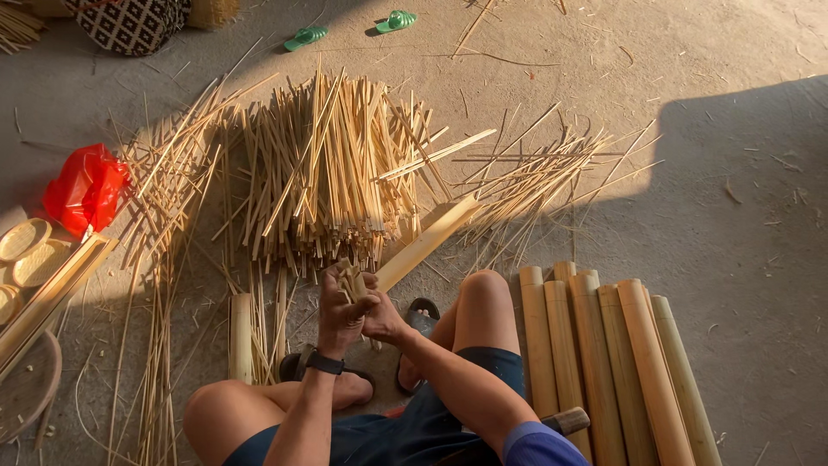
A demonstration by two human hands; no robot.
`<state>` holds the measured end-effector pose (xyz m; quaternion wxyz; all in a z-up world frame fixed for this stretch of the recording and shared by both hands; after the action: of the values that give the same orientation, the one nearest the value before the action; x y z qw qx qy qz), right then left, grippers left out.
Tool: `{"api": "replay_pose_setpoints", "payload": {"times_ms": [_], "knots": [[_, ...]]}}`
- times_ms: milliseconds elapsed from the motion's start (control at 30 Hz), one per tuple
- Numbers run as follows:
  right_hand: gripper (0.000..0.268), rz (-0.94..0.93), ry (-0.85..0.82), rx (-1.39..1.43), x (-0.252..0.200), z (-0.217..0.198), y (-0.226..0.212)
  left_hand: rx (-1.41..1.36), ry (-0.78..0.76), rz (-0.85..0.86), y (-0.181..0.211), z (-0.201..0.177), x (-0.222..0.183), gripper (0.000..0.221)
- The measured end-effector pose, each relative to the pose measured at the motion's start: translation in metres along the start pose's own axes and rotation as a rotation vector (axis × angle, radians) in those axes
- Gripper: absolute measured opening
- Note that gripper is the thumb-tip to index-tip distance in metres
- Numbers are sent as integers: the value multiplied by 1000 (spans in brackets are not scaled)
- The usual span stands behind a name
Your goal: The person sits on the floor and uses a large knife to split bamboo poles into thin strips. They repeatedly split the bamboo, peel off layers, and organize the resulting strips into piles on the ground.
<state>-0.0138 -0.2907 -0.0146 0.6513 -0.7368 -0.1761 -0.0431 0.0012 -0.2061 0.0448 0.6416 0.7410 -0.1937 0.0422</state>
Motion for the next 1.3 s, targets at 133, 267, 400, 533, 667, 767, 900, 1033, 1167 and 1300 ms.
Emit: {"api": "replay_pose_setpoints", "payload": {"times_ms": [133,267,400,533,667,767,900,1033,1167,1300], "knots": [[24,347,329,122,-7,-20,59,58,-66,38,-7,30,-10,116],[29,434,616,345,17,-61,64,448,-133,166,-23,0,-7,136],[47,489,681,861,59,-164,38,776,-374,-128,-92,-44,-31,109],[34,356,661,950,96,-206,19,808,-492,-460,-170,-45,-48,62],[86,586,532,341,103,-197,56,632,-327,-443,-191,-19,-27,59],[66,814,492,364,74,-168,94,483,-230,-511,-210,-18,17,57],[48,747,230,-114,70,-138,87,619,-135,-699,-242,-38,111,59],[37,637,-31,-344,79,-108,55,1085,214,41,-193,-49,179,63],[36,689,-352,-520,80,-94,45,729,-191,321,-234,29,101,24],[36,681,-358,-497,85,-92,36,801,-739,-177,-325,75,-22,65]]}}
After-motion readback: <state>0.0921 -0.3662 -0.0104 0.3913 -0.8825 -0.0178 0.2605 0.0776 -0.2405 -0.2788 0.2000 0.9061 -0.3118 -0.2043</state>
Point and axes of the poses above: each hand's wrist, its own x-axis towards the middle knuckle, its own z-axis out of the palm, y = z × x, the point moved 8 cm from there along x, towards the middle knuckle, and after that the axes turned 4 degrees about x, right-handed, at the moved point
